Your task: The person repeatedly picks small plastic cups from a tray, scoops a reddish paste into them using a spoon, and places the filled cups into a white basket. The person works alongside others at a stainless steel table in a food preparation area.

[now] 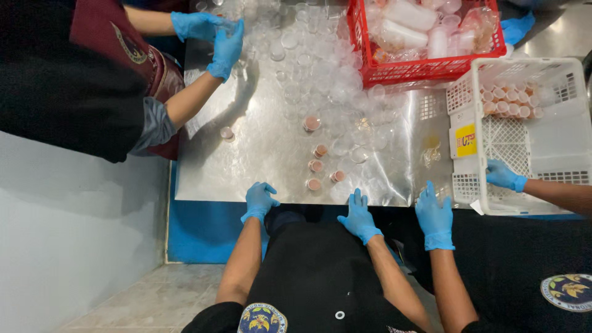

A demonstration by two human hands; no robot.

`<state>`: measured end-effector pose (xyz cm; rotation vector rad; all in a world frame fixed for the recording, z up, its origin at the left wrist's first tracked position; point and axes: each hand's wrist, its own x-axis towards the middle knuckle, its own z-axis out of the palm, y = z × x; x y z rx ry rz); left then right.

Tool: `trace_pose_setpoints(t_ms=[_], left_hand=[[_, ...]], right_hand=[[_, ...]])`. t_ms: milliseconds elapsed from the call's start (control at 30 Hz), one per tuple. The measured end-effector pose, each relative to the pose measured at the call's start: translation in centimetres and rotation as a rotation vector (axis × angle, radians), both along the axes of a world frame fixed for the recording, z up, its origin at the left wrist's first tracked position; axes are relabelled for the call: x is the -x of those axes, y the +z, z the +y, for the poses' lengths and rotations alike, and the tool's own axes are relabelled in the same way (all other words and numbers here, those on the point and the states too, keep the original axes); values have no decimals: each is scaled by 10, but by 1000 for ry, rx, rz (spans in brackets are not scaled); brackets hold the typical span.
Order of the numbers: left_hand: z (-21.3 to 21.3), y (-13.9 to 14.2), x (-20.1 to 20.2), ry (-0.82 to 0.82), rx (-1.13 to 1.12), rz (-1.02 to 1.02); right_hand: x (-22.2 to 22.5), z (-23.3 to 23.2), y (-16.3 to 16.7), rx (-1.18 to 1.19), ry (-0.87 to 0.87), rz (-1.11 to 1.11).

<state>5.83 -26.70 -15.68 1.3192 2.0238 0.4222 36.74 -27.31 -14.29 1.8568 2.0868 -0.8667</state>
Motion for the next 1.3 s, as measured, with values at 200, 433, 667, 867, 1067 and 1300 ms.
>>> trace_pose_setpoints(t_ms=[200,433,667,867,1067,1300], left_hand=[[1,-3,-1,-16,-2,15],[1,-3,-1,-6,12,-1],[1,-4,1,12,23,-26],[-1,4,-6,32,29,-50],[3,-13,-8,-51,-13,53],[-2,-17,-13,-112,16,103]], right_hand=[[-1,1,1,-9,-10,5],[-2,-1,6,15,-30,2],[-1,0,6,14,-37,14],[-10,2,9,74,-39,37],[-14,15,7,40,-337,556],[-22,1,16,-29,-387,919]])
